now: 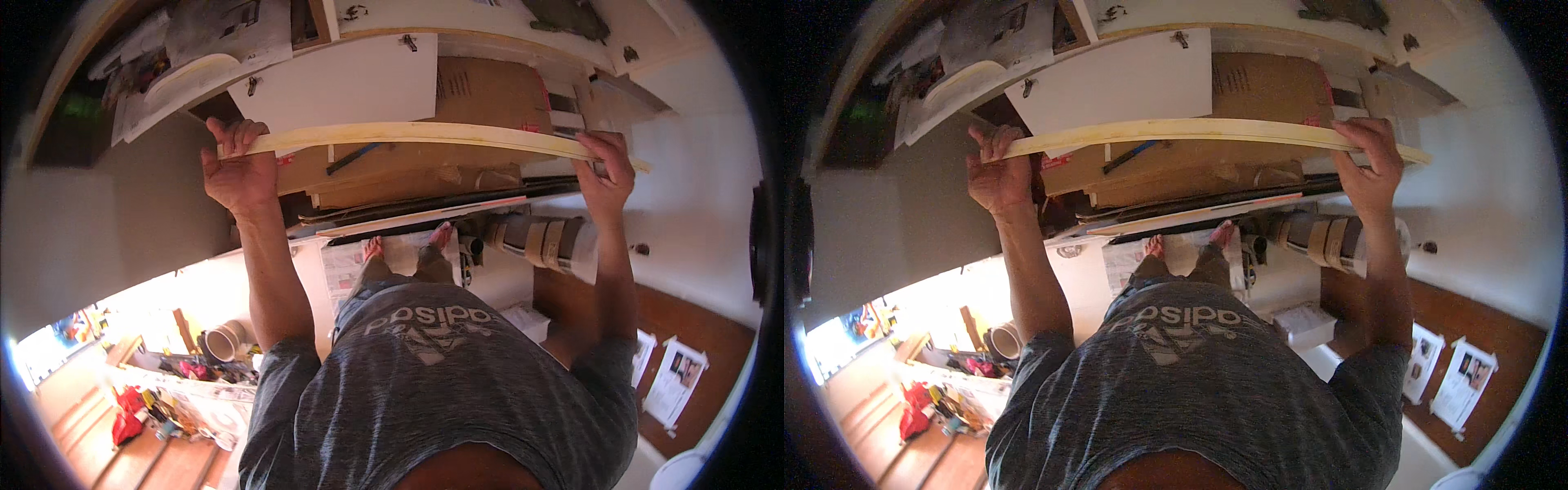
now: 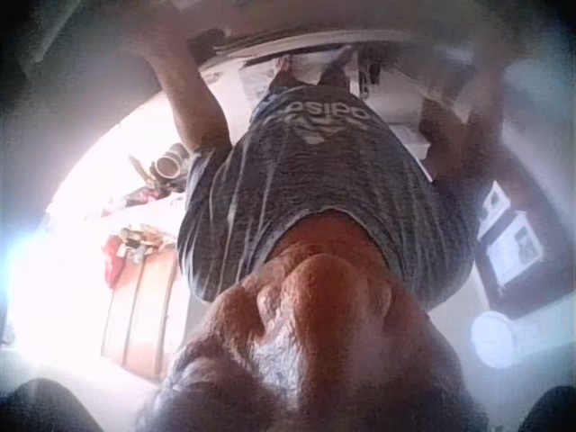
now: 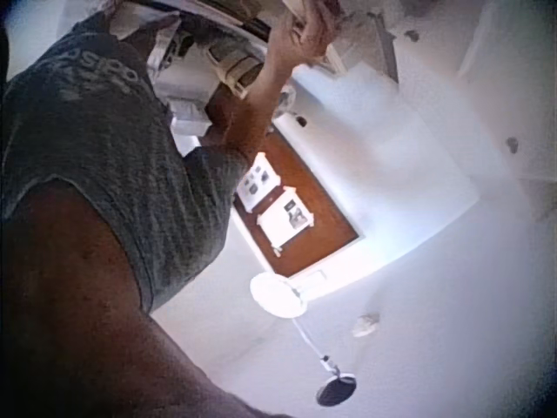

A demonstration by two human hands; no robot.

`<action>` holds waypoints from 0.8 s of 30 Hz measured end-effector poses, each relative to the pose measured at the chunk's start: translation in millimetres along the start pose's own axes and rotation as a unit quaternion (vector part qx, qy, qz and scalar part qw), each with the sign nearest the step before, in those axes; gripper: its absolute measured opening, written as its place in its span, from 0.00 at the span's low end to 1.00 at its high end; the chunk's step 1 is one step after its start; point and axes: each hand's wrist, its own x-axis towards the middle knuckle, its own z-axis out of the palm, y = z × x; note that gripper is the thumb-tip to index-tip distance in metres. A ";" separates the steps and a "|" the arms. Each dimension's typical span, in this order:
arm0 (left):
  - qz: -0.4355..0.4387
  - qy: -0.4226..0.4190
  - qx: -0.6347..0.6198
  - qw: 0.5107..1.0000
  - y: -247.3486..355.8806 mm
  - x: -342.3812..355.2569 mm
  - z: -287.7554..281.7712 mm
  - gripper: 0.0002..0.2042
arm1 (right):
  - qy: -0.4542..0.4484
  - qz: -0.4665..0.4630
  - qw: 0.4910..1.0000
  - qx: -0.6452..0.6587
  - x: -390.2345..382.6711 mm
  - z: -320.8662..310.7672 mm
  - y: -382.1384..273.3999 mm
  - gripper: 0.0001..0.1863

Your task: The person sits on the floor and uses a utility knife to cut small rectangular pieces from a long wooden strip. They repeatedly measure the strip with a pencil and cut off sections, placing the cut pieces aside. The person also retrieves a long white strip from a shelf and returns to cutting the wooden strip.

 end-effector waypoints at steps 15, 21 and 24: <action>0.056 0.179 0.158 0.970 -120.5 49.3 -144.4 0.08 | -0.237 0.109 0.965 0.031 22.3 38.3 209.6 0.12; 0.085 0.167 0.150 0.971 -185.9 88.3 -119.6 0.07 | -0.251 0.130 0.957 -0.064 65.1 6.0 246.3 0.15; 0.070 0.132 0.217 0.965 -195.6 109.6 -116.6 0.04 | -0.214 0.064 0.970 -0.092 76.6 3.1 257.8 0.15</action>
